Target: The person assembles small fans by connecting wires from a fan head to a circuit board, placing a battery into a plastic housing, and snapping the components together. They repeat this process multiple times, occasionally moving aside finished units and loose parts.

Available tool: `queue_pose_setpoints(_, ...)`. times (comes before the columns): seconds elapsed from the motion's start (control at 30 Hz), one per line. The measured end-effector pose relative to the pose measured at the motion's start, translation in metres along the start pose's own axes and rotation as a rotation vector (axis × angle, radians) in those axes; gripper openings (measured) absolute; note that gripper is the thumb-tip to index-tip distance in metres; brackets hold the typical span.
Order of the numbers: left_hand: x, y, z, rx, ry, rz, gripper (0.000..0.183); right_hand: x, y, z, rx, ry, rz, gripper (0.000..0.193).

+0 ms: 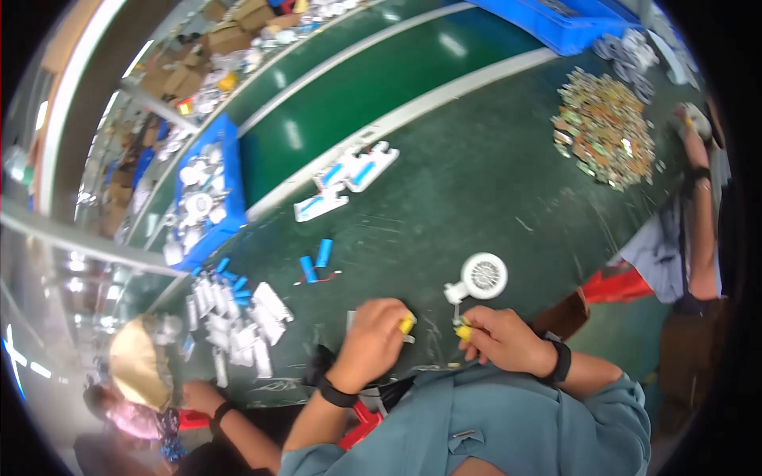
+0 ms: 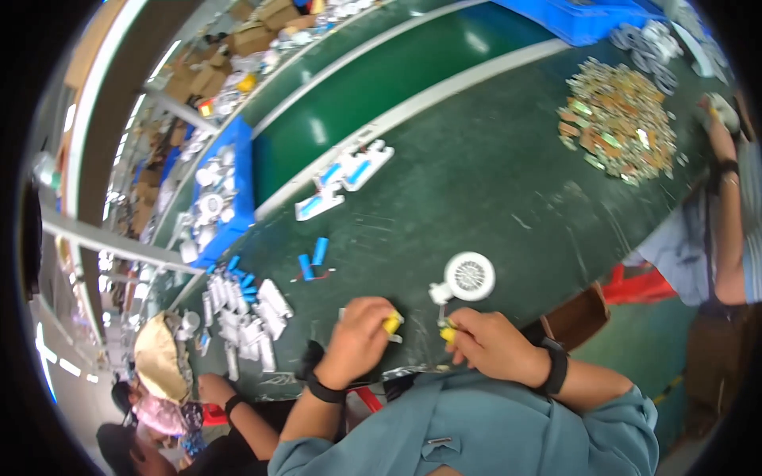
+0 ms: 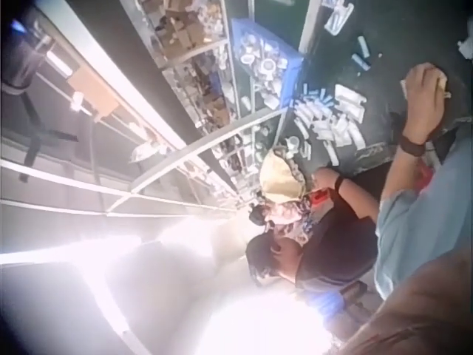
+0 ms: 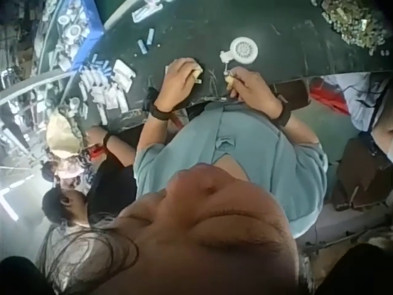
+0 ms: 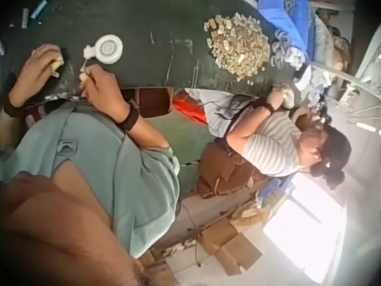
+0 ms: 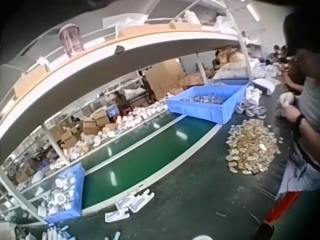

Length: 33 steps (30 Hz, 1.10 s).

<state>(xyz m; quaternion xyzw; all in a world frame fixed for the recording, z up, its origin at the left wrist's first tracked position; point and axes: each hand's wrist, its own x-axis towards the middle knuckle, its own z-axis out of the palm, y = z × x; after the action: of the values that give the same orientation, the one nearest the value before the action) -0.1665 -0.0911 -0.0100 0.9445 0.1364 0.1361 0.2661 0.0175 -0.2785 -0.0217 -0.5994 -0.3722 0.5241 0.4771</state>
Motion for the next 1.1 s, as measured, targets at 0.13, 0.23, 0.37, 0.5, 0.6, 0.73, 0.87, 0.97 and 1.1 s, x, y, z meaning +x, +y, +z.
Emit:
queue_pose_setpoints(0.13,-0.021,0.008,0.023,-0.073,0.159,0.034,0.03,0.006,-0.001,0.001,-0.027,-0.061,0.05,0.013)
queue_pose_setpoints(0.23,-0.027,0.021,0.036,-0.049,0.223,0.039,0.034,0.009,-0.001,0.005,0.001,-0.073,0.073,0.011)
queue_pose_setpoints(0.37,-0.032,0.02,0.041,-0.081,0.224,0.063,0.038,0.013,-0.001,0.008,0.013,-0.09,0.036,0.013)
queue_pose_setpoints(0.5,-0.028,0.017,0.037,-0.025,0.263,0.135,0.035,0.012,0.002,0.012,0.001,-0.058,-0.011,0.016)
queue_pose_setpoints(0.6,-0.029,0.021,0.038,0.007,0.278,0.116,0.036,0.01,0.0,0.011,-0.009,0.01,0.024,0.014)
queue_pose_setpoints(0.73,-0.031,0.031,0.041,0.082,0.342,0.124,0.035,0.005,0.005,0.012,0.008,-0.002,0.032,0.013)
queue_pose_setpoints(0.87,-0.029,0.032,0.043,0.109,0.335,0.125,0.032,-0.001,0.007,0.012,0.006,0.042,0.071,0.015)
queue_pose_setpoints(0.97,-0.028,0.023,0.04,0.226,0.259,0.19,0.029,0.004,0.002,0.013,-0.085,0.035,-0.014,0.016)
queue_pose_setpoints(1.1,-0.022,0.026,0.025,0.116,0.227,0.077,0.026,0.013,-0.013,0.015,-0.119,-0.013,-0.006,0.016)
